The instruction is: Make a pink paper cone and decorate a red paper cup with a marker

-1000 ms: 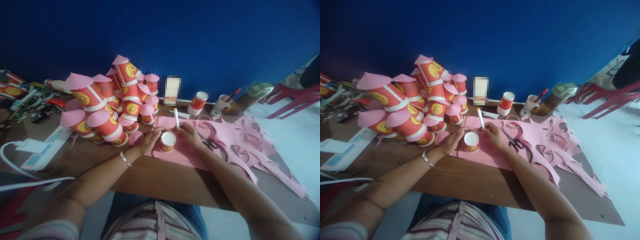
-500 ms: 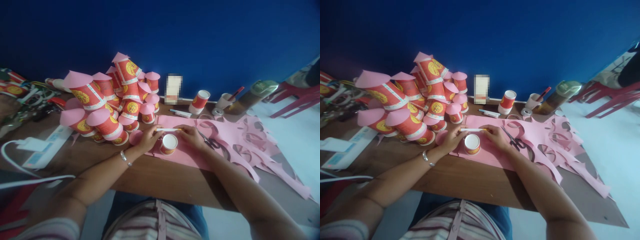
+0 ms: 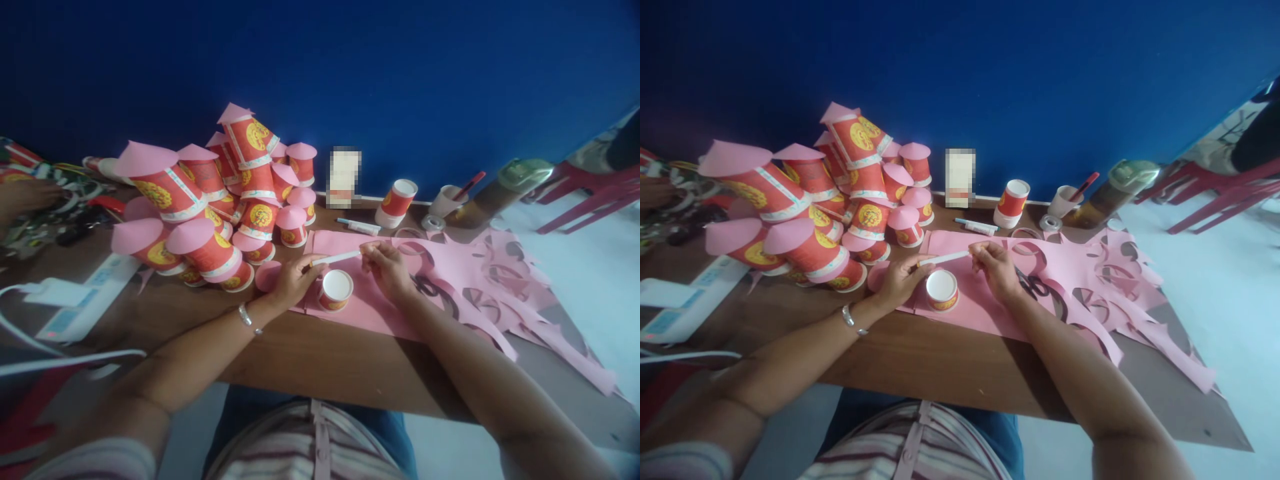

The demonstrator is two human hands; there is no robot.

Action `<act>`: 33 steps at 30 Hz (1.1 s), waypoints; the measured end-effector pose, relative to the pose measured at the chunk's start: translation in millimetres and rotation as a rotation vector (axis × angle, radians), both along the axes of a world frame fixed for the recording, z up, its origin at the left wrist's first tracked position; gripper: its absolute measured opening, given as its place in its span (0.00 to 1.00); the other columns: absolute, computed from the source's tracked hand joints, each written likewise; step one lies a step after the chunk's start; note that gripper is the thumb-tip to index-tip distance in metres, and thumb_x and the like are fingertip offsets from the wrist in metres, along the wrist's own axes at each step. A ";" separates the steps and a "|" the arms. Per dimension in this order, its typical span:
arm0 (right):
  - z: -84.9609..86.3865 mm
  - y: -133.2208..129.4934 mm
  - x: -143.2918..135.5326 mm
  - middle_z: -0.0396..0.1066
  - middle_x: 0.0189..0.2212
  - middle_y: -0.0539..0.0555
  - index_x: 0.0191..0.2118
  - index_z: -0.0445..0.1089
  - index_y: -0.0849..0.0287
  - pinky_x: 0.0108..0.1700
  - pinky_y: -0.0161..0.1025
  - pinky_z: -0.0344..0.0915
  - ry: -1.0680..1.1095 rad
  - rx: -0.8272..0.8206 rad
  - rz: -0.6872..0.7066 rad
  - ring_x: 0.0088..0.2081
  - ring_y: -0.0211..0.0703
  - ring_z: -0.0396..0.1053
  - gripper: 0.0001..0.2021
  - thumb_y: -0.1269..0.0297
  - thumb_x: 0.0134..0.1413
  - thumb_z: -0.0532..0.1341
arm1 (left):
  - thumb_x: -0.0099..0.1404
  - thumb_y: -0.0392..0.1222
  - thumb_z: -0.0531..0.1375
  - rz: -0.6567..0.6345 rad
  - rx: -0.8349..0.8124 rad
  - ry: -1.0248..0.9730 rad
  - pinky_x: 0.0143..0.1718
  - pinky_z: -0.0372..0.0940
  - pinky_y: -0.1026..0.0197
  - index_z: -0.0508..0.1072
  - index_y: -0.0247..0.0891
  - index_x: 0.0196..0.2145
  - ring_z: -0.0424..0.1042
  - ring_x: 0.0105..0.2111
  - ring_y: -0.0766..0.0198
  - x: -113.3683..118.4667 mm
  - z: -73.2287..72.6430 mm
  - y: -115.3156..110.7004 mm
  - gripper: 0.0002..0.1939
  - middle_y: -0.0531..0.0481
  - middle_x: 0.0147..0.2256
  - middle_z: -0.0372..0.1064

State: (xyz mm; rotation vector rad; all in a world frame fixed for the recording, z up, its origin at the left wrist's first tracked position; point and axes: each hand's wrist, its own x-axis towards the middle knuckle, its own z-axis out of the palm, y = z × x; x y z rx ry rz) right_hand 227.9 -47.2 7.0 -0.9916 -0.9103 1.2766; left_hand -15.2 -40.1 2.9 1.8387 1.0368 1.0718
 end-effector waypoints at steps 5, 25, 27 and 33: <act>7.0 6.5 15.8 0.59 0.20 0.43 0.27 0.72 0.56 0.25 0.31 0.59 0.141 0.038 -0.117 0.23 0.32 0.55 0.17 0.56 0.41 0.79 | 0.71 0.48 0.62 -0.021 0.055 0.020 0.42 0.75 0.59 0.82 0.36 0.47 0.81 0.38 0.59 -1.3 -5.6 4.4 0.15 0.45 0.39 0.83; -23.9 -1.3 12.6 0.76 0.45 0.61 0.53 0.76 0.58 0.38 0.43 0.70 -1.322 0.535 -0.195 0.41 0.50 0.73 0.13 0.66 0.67 0.60 | 0.76 0.49 0.58 0.047 0.114 -0.085 0.38 0.72 0.60 0.76 0.34 0.58 0.76 0.32 0.64 -3.0 -1.5 5.1 0.21 0.42 0.41 0.82; -21.7 -3.5 10.6 0.75 0.46 0.62 0.59 0.73 0.59 0.39 0.44 0.70 -1.432 0.637 -0.272 0.45 0.53 0.73 0.17 0.66 0.68 0.60 | 0.76 0.49 0.58 0.051 0.126 -0.061 0.39 0.73 0.60 0.77 0.34 0.57 0.78 0.34 0.63 -2.2 -0.6 4.9 0.20 0.41 0.42 0.82; -11.6 -13.4 0.3 0.75 0.33 0.54 0.63 0.70 0.55 0.32 0.39 0.63 -1.631 0.836 -0.086 0.32 0.43 0.69 0.19 0.71 0.70 0.57 | 0.75 0.51 0.59 -0.116 0.163 -0.008 0.48 0.73 0.54 0.80 0.38 0.54 0.79 0.44 0.57 2.0 1.4 1.4 0.19 0.41 0.45 0.81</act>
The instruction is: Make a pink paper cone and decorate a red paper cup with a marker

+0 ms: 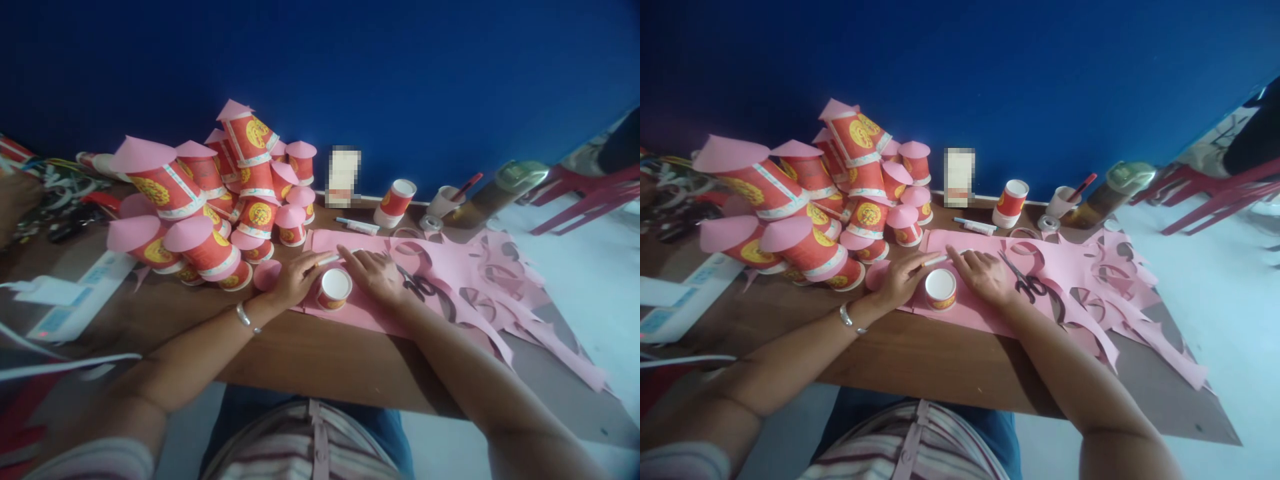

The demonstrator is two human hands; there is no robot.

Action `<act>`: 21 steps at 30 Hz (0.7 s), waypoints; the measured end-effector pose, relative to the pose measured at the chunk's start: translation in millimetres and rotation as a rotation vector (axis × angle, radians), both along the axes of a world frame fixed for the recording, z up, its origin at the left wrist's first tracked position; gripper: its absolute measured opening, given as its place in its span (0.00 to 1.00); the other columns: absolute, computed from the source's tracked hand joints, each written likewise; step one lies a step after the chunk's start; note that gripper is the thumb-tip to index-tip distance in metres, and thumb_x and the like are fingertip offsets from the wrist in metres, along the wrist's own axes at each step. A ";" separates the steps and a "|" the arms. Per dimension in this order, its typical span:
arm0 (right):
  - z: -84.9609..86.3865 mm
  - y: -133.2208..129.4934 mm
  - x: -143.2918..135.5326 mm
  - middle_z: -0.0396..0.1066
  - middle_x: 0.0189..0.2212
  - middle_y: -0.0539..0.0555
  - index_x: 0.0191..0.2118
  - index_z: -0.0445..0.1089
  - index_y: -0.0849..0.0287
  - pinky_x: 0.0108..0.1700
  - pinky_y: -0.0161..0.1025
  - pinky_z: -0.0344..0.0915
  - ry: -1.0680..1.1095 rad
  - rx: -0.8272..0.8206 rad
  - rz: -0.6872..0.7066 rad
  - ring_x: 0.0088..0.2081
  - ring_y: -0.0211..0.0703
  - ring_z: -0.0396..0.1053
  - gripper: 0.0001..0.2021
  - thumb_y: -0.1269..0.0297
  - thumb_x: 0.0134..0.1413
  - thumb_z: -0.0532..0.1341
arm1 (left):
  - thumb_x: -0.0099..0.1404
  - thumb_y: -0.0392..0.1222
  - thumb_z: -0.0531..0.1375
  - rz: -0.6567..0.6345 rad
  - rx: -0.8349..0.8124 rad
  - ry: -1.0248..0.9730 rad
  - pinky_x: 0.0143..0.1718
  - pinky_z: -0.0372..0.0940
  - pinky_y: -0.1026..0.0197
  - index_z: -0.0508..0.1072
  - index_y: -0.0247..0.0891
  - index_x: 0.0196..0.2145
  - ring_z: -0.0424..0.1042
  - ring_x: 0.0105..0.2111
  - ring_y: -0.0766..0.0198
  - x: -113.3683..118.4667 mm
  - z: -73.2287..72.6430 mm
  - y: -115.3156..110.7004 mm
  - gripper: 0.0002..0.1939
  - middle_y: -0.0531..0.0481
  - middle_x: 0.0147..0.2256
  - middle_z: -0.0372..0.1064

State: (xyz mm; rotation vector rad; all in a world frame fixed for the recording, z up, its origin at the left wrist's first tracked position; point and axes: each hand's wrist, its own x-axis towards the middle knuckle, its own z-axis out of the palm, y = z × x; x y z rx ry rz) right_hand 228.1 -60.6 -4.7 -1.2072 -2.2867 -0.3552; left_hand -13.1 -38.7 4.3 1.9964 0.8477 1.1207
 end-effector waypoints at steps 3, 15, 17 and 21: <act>0.3 -0.5 -1.1 0.75 0.29 0.53 0.50 0.75 0.57 0.29 0.39 0.59 0.065 -0.018 -0.064 0.29 0.41 0.69 0.12 0.72 0.70 0.55 | 0.75 0.56 0.59 -0.109 -0.035 -0.024 0.50 0.72 0.53 0.75 0.40 0.61 0.78 0.46 0.56 -2.9 -3.3 -1.3 0.24 0.40 0.48 0.80; 15.5 -5.0 2.9 0.77 0.40 0.54 0.44 0.70 0.52 0.40 0.44 0.73 0.705 -0.181 -0.069 0.36 0.45 0.75 0.07 0.58 0.72 0.56 | 0.54 0.51 0.76 -0.280 -0.411 0.025 0.55 0.72 0.45 0.74 0.40 0.55 0.77 0.51 0.47 1.0 7.0 -13.1 0.34 0.41 0.51 0.78; 15.2 -9.3 -0.9 0.75 0.39 0.54 0.45 0.69 0.52 0.41 0.45 0.73 0.706 -0.148 -0.045 0.36 0.45 0.74 0.08 0.56 0.73 0.56 | 0.59 0.55 0.73 -0.282 -0.614 -0.194 0.49 0.75 0.48 0.74 0.36 0.52 0.80 0.45 0.50 1.9 7.5 -10.9 0.29 0.40 0.44 0.79; 9.6 -18.8 -8.9 0.74 0.39 0.55 0.53 0.66 0.52 0.41 0.46 0.75 0.576 -0.067 0.142 0.37 0.47 0.75 0.12 0.53 0.71 0.60 | 0.58 0.55 0.73 -0.259 -0.854 -0.504 0.46 0.76 0.51 0.74 0.35 0.50 0.80 0.41 0.52 0.9 6.0 -5.5 0.29 0.40 0.41 0.80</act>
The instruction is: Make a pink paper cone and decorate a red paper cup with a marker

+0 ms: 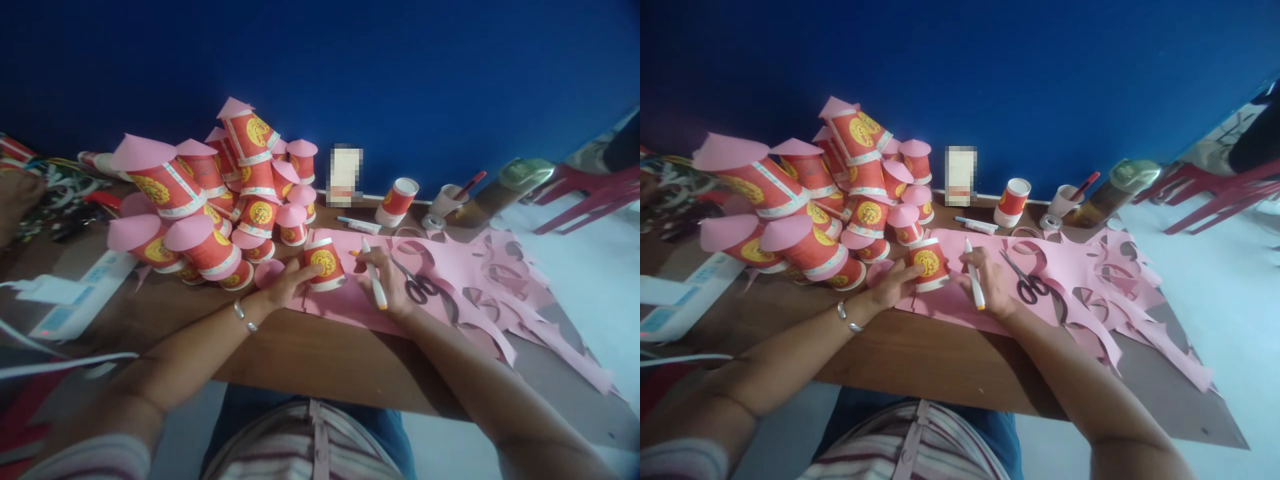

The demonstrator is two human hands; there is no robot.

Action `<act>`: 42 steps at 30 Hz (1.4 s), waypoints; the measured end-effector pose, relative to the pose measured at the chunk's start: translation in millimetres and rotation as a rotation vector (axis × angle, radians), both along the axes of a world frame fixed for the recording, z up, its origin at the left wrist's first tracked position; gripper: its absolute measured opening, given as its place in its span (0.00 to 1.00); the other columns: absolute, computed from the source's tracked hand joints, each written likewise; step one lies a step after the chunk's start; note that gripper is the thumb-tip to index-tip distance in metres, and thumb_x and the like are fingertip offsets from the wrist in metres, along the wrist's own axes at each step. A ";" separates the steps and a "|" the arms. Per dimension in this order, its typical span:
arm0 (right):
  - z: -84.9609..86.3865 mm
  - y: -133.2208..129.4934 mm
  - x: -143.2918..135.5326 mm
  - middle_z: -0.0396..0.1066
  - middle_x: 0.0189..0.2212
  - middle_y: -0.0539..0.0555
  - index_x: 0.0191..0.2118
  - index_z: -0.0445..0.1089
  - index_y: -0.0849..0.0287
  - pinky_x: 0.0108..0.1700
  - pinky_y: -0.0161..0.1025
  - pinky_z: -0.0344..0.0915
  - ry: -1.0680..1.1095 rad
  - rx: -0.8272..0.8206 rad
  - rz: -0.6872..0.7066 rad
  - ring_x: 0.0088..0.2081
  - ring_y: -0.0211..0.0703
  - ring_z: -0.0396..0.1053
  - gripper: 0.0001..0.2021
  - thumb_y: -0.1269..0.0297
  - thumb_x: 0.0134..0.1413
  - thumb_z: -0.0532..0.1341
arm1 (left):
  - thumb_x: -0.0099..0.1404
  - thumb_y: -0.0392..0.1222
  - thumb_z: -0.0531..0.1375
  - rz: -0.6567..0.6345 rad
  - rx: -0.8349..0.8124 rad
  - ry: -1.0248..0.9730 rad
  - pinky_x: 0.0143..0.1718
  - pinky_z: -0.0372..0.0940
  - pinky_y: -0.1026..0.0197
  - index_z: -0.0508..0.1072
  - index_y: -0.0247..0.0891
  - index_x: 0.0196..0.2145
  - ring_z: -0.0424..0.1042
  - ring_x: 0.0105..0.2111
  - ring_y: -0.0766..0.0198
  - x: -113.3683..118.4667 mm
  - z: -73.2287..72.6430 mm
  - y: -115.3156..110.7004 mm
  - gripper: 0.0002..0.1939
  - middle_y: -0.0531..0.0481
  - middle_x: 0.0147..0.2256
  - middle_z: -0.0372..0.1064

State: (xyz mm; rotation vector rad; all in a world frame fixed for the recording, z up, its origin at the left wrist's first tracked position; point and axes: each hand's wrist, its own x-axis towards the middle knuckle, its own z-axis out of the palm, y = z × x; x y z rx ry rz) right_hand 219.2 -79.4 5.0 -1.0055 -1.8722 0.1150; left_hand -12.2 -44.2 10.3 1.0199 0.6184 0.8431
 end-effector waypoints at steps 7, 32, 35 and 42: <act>-2.2 -10.3 -11.8 0.76 0.41 0.56 0.62 0.62 0.53 0.38 0.39 0.75 -0.265 0.183 0.207 0.38 0.45 0.77 0.19 0.66 0.69 0.63 | 0.59 0.56 0.71 -0.034 -0.056 0.008 0.42 0.74 0.57 0.77 0.35 0.46 0.80 0.41 0.54 2.4 5.1 -3.7 0.25 0.42 0.41 0.81; 3.2 16.0 18.5 0.72 0.37 0.52 0.45 0.68 0.53 0.39 0.43 0.72 0.158 0.083 -0.161 0.37 0.44 0.72 0.05 0.68 0.66 0.59 | 0.54 0.50 0.76 -0.004 0.009 0.083 0.38 0.73 0.58 0.66 0.41 0.54 0.78 0.35 0.60 23.2 5.4 14.4 0.35 0.47 0.44 0.75; 3.9 16.8 13.3 0.72 0.34 0.49 0.42 0.67 0.52 0.37 0.40 0.72 0.332 -0.039 -0.184 0.34 0.41 0.72 0.03 0.63 0.66 0.62 | 0.54 0.47 0.76 0.035 0.011 0.037 0.41 0.74 0.56 0.67 0.42 0.53 0.78 0.43 0.56 24.3 0.4 7.2 0.34 0.44 0.49 0.74; -3.1 7.3 1.4 0.74 0.31 0.48 0.41 0.66 0.53 0.32 0.39 0.71 0.395 -0.191 -0.073 0.28 0.40 0.73 0.14 0.51 0.63 0.68 | 0.52 0.44 0.77 0.236 0.170 0.040 0.49 0.70 0.56 0.72 0.42 0.52 0.74 0.50 0.55 17.7 -5.3 13.8 0.32 0.45 0.52 0.74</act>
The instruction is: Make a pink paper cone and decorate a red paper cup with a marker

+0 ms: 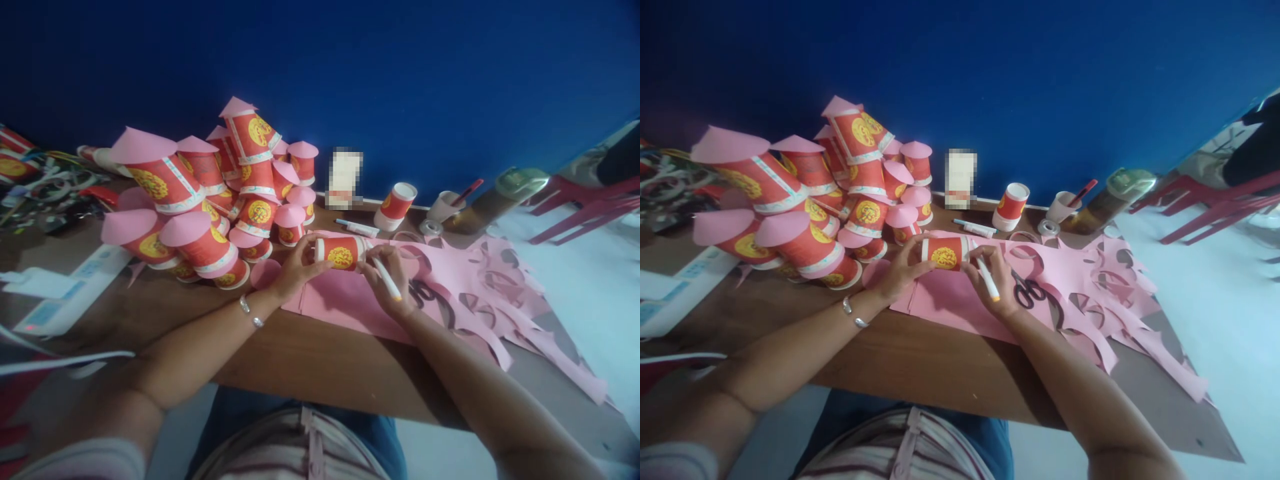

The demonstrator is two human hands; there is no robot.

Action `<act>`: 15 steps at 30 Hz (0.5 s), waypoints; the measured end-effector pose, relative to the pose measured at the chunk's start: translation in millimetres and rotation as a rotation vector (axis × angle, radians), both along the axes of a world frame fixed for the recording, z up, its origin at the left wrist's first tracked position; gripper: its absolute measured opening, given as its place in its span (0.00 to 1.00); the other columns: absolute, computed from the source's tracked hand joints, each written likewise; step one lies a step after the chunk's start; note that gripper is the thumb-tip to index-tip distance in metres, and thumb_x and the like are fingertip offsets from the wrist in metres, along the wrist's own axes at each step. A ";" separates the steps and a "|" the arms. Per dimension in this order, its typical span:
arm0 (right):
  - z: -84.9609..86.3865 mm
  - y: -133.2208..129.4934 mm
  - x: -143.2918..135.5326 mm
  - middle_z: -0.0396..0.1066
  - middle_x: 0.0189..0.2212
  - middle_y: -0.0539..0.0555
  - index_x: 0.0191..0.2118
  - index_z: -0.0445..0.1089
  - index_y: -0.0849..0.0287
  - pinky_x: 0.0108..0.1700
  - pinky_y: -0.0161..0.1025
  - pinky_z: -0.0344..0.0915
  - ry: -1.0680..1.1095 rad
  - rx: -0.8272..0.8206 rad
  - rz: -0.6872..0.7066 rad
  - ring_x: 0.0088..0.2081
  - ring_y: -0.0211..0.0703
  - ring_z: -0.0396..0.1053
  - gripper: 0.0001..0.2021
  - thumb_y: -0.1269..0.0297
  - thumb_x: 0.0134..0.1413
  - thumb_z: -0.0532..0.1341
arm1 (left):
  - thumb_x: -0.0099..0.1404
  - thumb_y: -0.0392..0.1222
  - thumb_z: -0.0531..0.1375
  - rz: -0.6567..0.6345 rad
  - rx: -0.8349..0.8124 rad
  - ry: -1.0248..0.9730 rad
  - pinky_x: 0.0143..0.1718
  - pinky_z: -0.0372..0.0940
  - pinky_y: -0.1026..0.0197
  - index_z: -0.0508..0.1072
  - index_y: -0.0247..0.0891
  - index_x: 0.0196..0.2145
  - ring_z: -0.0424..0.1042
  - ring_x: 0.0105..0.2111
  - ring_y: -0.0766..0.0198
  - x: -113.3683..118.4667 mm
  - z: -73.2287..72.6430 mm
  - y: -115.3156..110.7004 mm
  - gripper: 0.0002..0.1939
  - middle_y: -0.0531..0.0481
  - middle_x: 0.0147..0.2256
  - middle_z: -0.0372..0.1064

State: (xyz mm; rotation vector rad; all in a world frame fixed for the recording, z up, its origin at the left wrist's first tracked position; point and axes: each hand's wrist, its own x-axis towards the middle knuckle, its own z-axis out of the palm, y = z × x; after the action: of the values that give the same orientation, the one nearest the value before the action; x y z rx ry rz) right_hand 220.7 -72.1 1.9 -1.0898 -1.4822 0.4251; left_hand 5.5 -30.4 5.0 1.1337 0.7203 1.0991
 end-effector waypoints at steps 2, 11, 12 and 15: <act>-1.4 -4.3 -6.7 0.74 0.30 0.47 0.41 0.66 0.53 0.30 0.38 0.71 -0.022 0.015 0.009 0.28 0.40 0.73 0.14 0.52 0.62 0.69 | 0.50 0.43 0.78 0.037 0.000 -0.047 0.51 0.69 0.56 0.72 0.42 0.52 0.73 0.51 0.56 0.1 -4.7 3.0 0.33 0.46 0.51 0.74; -5.0 -16.6 -28.8 0.74 0.32 0.46 0.43 0.64 0.52 0.29 0.34 0.69 -0.024 0.102 0.101 0.27 0.36 0.73 0.11 0.65 0.64 0.69 | 0.47 0.39 0.79 0.074 -0.247 -0.289 0.47 0.70 0.62 0.75 0.41 0.45 0.77 0.42 0.65 13.7 6.6 -9.9 0.28 0.55 0.40 0.78; -3.8 -16.7 -27.6 0.75 0.34 0.47 0.44 0.64 0.52 0.30 0.34 0.70 -0.056 0.125 0.127 0.28 0.37 0.74 0.10 0.67 0.65 0.68 | 0.46 0.41 0.79 0.110 -0.284 -0.326 0.46 0.71 0.63 0.75 0.41 0.42 0.78 0.41 0.65 14.1 8.9 -10.2 0.27 0.55 0.38 0.78; 3.0 -16.2 -20.5 0.75 0.36 0.49 0.47 0.65 0.52 0.37 0.39 0.75 -0.181 0.243 0.186 0.35 0.41 0.77 0.10 0.73 0.66 0.64 | 0.44 0.46 0.80 0.181 -0.389 -0.392 0.45 0.72 0.63 0.76 0.39 0.36 0.78 0.37 0.67 12.1 12.3 -9.2 0.25 0.56 0.35 0.78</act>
State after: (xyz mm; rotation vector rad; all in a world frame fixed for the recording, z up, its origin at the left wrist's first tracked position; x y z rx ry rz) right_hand 200.2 -88.2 4.9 -0.8172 -1.7541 0.2704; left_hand 17.6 -39.5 17.3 0.5098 0.6937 1.2228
